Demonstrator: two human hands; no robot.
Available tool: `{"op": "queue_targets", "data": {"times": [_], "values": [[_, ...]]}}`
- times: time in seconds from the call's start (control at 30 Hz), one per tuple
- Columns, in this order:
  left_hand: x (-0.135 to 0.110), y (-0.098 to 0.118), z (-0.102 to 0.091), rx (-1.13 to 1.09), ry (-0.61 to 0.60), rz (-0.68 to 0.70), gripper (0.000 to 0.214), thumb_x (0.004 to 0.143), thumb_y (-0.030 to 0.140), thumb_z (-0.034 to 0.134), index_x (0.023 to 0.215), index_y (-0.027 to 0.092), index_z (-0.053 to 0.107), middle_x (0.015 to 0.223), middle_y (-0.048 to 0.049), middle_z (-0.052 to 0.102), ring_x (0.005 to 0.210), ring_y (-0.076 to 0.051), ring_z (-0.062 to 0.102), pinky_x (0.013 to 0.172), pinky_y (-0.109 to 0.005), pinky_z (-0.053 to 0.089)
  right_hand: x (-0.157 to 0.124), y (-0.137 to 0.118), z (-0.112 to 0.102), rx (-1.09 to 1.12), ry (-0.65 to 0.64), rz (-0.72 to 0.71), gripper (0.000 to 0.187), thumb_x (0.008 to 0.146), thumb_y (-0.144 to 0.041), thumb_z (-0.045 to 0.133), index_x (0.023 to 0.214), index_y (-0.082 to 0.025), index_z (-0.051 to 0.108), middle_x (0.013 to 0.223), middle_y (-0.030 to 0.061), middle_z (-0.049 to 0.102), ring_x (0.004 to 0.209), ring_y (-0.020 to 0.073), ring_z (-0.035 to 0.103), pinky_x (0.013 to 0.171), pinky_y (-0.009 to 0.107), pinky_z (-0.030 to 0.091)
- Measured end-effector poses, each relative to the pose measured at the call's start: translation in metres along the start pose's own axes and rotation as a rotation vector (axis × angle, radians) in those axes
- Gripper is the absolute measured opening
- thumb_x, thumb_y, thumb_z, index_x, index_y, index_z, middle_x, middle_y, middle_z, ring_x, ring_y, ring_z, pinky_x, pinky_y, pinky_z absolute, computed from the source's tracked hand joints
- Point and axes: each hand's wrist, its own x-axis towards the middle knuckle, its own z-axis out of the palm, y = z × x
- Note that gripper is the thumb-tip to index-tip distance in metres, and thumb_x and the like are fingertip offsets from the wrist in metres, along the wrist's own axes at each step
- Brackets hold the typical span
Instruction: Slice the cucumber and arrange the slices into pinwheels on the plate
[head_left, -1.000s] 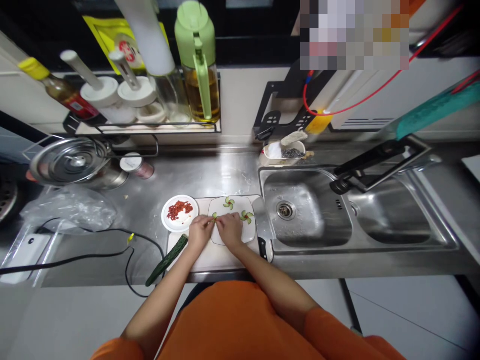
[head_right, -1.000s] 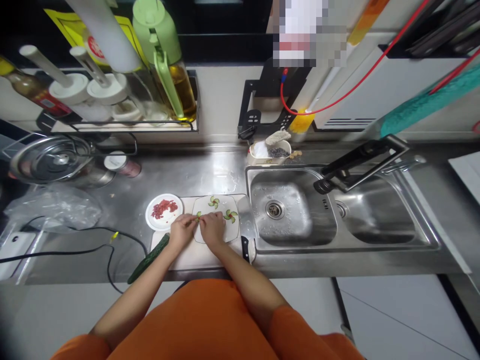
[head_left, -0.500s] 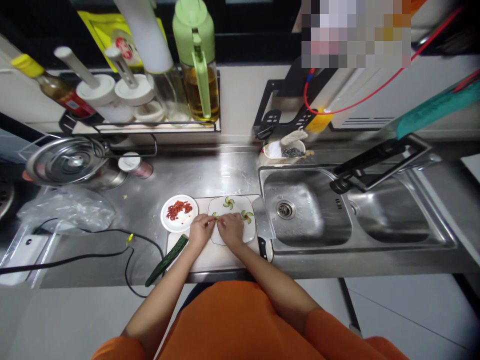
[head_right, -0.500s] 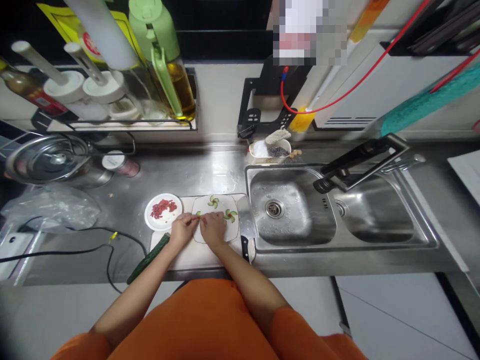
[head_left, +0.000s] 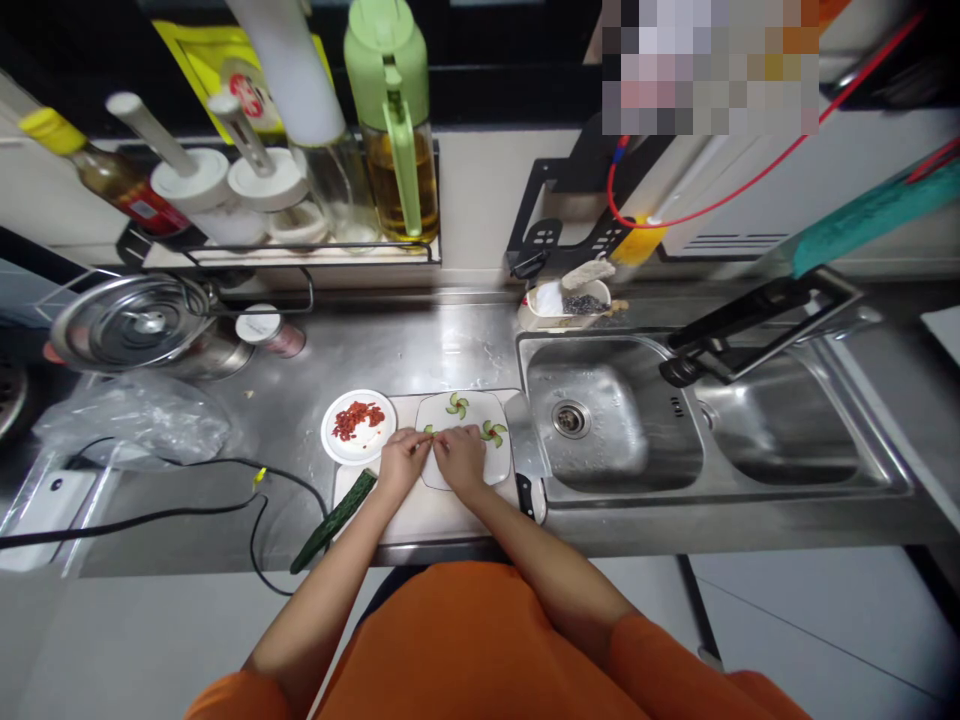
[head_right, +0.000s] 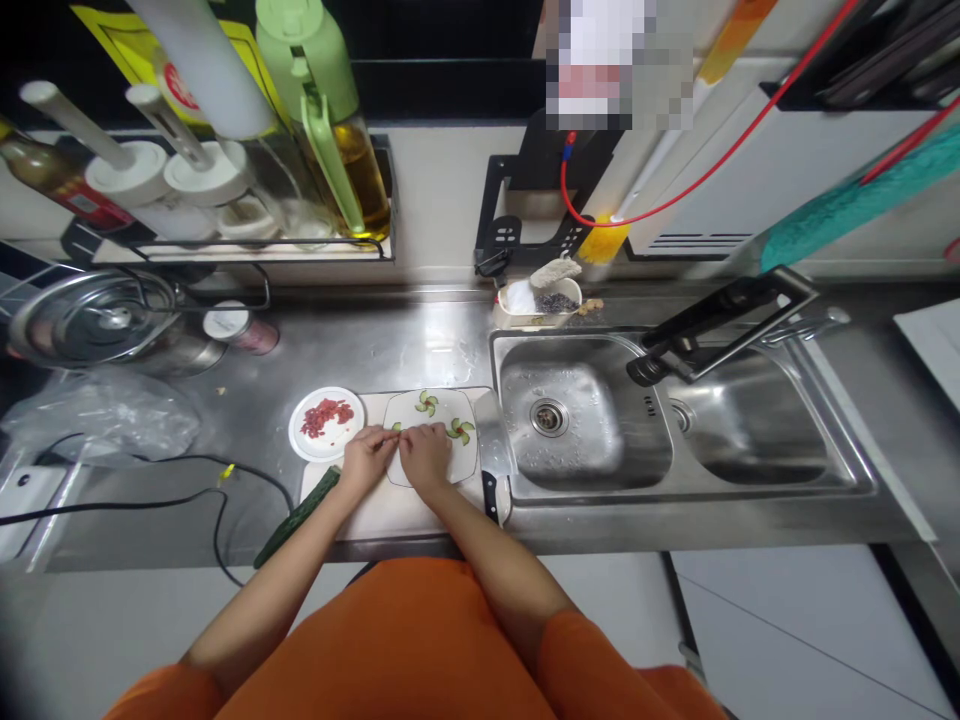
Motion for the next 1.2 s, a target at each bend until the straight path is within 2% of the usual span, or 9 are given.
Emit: {"op": "queue_targets", "data": {"times": [0.47,0.93,1.1,1.2], "values": [[0.002,-0.002,0.002,0.041,0.006,0.048,0.018,0.082,0.025,0.054,0.086,0.021,0.071,0.080,-0.0059,0.064,0.078,-0.017,0.059,0.077,-0.030,0.048,-0.001,-0.003,-0.006,0.027,-0.013,0.029,0.016,0.086,-0.030,0.051,0.084,-0.023,0.065,0.090,0.0033,0.064,0.098,0.0218,0.041,0.071,0.030,0.027],[0.003,-0.003,0.000,0.039,0.058,0.115,0.017,0.082,0.024,0.056,0.086,0.019,0.071,0.078,-0.0055,0.065,0.076,-0.015,0.060,0.073,-0.028,0.049,-0.002,-0.002,-0.012,0.051,-0.027,0.045,0.020,0.087,-0.030,0.048,0.087,-0.022,0.067,0.091,0.0042,0.065,0.099,0.0240,0.042,0.071,0.031,0.028],[-0.001,0.001,-0.007,0.029,0.099,0.100,0.017,0.082,0.025,0.056,0.087,0.020,0.071,0.083,-0.0058,0.066,0.080,-0.016,0.060,0.075,-0.028,0.048,0.000,-0.003,-0.019,0.067,-0.015,0.069,0.020,0.086,-0.029,0.048,0.083,-0.023,0.067,0.088,0.0041,0.065,0.098,0.0241,0.042,0.071,0.031,0.028],[-0.008,0.005,-0.016,0.033,0.131,0.040,0.019,0.081,0.026,0.054,0.091,0.019,0.069,0.084,-0.0056,0.066,0.075,-0.015,0.059,0.071,-0.027,0.048,0.000,0.003,-0.029,0.087,0.020,0.103,0.019,0.084,-0.027,0.050,0.085,-0.022,0.068,0.087,0.0042,0.066,0.098,0.0241,0.043,0.075,0.032,0.028]]}}
